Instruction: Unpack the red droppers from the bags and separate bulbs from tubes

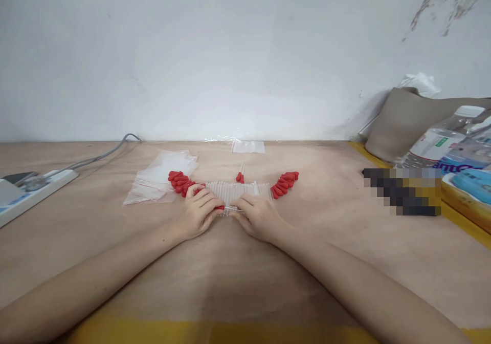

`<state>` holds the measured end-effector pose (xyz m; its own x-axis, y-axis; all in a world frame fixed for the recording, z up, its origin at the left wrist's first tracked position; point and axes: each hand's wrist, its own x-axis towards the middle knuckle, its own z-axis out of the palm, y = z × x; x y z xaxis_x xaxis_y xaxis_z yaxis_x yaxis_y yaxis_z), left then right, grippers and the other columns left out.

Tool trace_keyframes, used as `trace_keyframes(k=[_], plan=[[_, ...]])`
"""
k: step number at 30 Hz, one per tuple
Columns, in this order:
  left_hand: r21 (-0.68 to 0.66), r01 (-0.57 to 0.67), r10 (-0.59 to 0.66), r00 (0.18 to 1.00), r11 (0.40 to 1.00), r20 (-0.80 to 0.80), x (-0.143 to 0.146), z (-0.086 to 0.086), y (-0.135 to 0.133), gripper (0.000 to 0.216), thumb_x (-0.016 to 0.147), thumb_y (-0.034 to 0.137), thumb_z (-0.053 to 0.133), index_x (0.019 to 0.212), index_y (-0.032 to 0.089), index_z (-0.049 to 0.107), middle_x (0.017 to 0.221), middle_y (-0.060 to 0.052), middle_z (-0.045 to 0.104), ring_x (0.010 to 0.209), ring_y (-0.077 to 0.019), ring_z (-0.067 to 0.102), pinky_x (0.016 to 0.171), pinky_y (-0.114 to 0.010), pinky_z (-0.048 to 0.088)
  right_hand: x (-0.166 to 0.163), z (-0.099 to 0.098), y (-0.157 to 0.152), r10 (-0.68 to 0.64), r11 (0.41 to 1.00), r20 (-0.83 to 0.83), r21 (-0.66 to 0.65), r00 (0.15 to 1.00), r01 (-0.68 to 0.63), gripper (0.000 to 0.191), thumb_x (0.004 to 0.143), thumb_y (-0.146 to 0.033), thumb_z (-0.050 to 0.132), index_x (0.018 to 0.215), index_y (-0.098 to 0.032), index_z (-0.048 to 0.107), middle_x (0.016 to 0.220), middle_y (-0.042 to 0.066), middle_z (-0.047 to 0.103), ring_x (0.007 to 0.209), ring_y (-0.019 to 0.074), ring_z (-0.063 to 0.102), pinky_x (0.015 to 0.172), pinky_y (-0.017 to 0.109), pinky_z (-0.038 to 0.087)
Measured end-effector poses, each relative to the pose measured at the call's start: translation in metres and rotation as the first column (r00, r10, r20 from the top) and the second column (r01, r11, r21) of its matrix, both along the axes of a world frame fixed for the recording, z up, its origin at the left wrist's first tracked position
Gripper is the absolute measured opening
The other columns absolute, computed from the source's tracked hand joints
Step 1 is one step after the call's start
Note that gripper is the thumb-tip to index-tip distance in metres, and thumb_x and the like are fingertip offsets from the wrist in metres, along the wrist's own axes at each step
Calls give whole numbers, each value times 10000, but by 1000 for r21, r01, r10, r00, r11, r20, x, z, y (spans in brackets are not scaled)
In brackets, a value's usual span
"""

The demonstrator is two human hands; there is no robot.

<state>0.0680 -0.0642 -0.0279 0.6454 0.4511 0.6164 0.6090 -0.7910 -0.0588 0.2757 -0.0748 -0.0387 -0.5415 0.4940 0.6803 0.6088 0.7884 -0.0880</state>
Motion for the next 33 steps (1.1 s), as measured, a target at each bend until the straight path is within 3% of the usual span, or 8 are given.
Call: trace_keyframes(k=[2,5,12,16,20,24,28,33], plan=[[95,2,-4,1000,995,19,0,-1,0,110,853,226,465,863,187,567,762,1,638,764,-144,527,842,-373,284,-2,1,-3,-21,992,6,-127,1000,22,260,873,-321,425,1020,-179,586,800,23,652,640,99,548,543,223,313],[205,9,-11,1000,979,7,0,-1,-1,96,833,231,507,891,203,578,760,16,651,758,-145,534,850,-387,278,-4,4,-7,-89,987,50,-129,995,95,256,885,-303,400,913,-230,643,693,-12,656,584,88,542,508,228,266],[144,-8,17,998,989,-57,-2,3,-5,162,852,248,448,788,190,584,663,16,608,714,-144,515,863,-414,271,-1,1,-5,-81,957,103,285,991,48,185,846,-257,482,811,-189,651,508,-41,541,485,63,436,496,260,191],[42,-146,146,989,988,-1,-21,6,1,273,878,213,352,688,170,544,630,-4,563,688,-151,492,841,-418,303,18,-2,3,-167,900,35,414,985,138,162,814,-171,502,838,-210,657,491,-43,513,485,68,413,504,259,203],[-83,-231,241,961,969,137,-37,13,10,260,895,226,314,870,175,567,767,-41,549,753,-164,504,738,-338,393,35,-1,9,-358,904,-141,194,923,380,220,832,-223,472,962,-188,646,586,-7,550,526,80,448,512,225,280],[-182,-270,313,905,946,287,-45,24,23,304,882,204,313,1109,166,511,888,-64,489,855,-162,507,790,-314,438,38,-1,13,-514,857,-52,19,856,515,303,824,-183,405,1057,-176,599,773,38,586,611,115,498,503,229,309],[-219,-352,409,850,910,333,-65,37,41,314,826,185,378,1114,168,500,918,-63,523,869,-170,535,797,-331,458,37,-8,21,-494,869,74,1,867,495,291,771,-115,376,964,-151,591,784,67,564,631,145,502,487,243,317],[-360,-463,584,689,810,429,-96,45,61,221,749,270,505,947,174,523,911,-50,579,768,-160,588,694,-297,493,34,-16,30,-425,901,38,-71,904,427,219,743,-76,363,829,-149,550,767,74,539,663,164,511,542,266,385]])
